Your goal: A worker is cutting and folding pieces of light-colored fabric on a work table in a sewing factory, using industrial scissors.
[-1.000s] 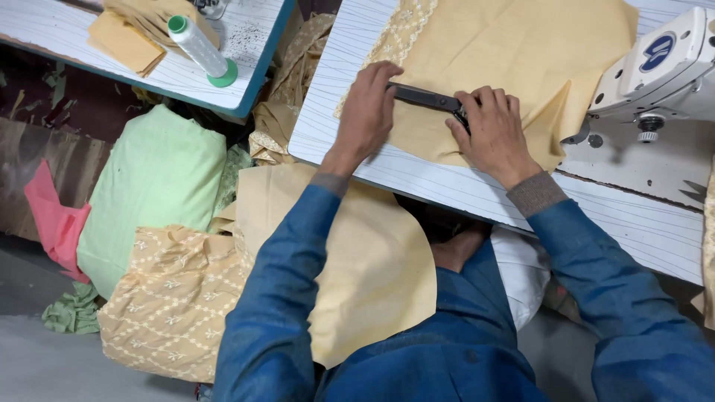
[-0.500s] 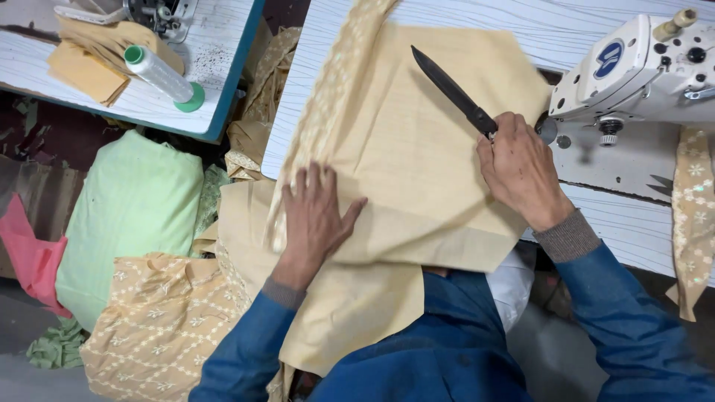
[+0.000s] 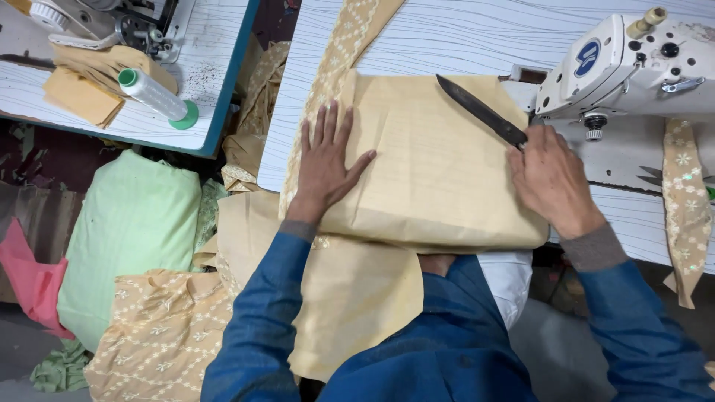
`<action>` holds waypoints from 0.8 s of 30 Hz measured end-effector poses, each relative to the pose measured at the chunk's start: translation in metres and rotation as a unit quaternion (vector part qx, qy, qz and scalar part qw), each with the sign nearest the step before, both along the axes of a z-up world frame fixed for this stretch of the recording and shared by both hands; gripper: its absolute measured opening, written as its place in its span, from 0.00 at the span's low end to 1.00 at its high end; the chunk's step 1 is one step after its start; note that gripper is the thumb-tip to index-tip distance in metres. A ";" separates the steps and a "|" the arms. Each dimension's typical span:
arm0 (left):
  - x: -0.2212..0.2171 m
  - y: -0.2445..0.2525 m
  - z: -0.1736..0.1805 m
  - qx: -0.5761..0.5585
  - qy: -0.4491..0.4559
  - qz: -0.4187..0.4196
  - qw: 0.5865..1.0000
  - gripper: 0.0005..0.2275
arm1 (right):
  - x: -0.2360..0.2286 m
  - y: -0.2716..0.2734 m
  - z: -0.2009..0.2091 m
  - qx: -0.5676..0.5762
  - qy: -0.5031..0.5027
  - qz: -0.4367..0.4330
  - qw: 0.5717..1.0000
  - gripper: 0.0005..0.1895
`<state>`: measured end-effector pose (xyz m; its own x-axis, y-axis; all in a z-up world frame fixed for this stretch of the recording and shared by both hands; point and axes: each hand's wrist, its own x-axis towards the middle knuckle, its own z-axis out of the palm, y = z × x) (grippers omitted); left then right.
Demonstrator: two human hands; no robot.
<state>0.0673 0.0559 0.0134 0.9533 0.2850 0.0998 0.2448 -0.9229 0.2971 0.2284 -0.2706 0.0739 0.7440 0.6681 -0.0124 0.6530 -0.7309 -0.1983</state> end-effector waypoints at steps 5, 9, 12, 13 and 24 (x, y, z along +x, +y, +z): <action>-0.057 -0.018 0.014 0.009 0.010 0.016 1.000 0.37 | 0.028 -0.091 -0.033 -0.043 -0.062 0.054 0.996 0.20; -0.055 -0.017 0.052 -0.070 0.020 0.072 0.995 0.41 | 0.061 -0.150 -0.060 -0.084 -0.141 0.059 0.985 0.21; -0.013 0.016 0.042 -0.052 -0.034 0.169 0.984 0.29 | 0.075 -0.164 -0.071 -0.060 -0.208 0.046 0.975 0.21; 0.004 0.032 0.022 -0.052 -0.036 0.169 0.984 0.29 | 0.062 -0.146 -0.060 -0.059 -0.210 0.046 0.975 0.21; 0.029 0.021 0.078 -0.671 -0.242 0.038 0.700 0.11 | -0.006 0.112 -0.004 0.557 0.494 -0.089 0.662 0.18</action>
